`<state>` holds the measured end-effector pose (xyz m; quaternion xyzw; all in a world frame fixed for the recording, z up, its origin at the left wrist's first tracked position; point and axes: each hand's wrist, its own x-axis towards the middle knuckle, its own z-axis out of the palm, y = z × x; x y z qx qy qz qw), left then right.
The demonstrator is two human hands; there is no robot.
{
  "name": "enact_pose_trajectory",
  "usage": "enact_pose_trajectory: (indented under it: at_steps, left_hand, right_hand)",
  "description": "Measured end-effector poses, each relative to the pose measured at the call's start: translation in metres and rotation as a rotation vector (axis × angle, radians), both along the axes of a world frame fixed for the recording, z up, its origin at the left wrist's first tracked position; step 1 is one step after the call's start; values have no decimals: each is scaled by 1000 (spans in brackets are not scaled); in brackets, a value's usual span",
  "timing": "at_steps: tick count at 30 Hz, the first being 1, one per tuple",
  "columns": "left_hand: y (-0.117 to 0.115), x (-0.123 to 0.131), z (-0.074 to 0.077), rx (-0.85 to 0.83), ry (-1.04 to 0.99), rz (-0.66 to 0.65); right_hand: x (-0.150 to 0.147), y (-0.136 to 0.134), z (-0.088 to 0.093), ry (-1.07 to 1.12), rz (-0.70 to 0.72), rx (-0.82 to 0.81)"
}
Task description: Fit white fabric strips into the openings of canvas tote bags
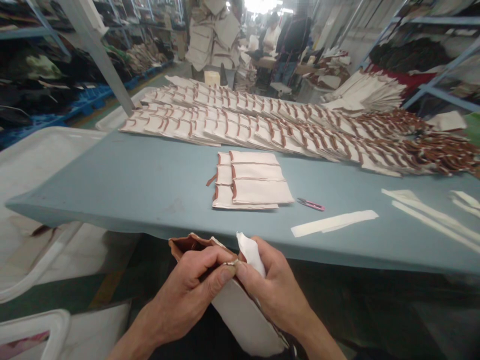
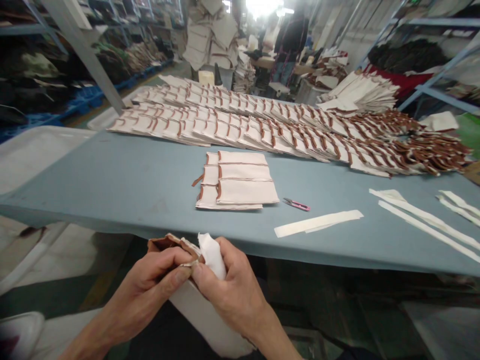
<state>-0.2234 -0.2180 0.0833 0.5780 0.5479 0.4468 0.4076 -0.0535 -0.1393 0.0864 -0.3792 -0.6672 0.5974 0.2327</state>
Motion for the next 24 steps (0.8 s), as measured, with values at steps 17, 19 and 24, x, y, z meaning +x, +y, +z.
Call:
enact_pose_trajectory:
  at_steps: [17,19,24]
  left_hand:
    - [-3,-16,18,-132,94,-131]
    - [-3,-15,19,-171,74,-92]
    - [1,-9,9,-217,-57,56]
  right_hand:
    - [-8,38,18,17,444,-137]
    - [-13,39,18,39,486,-213]
    - [-30,35,5,121,533,-433]
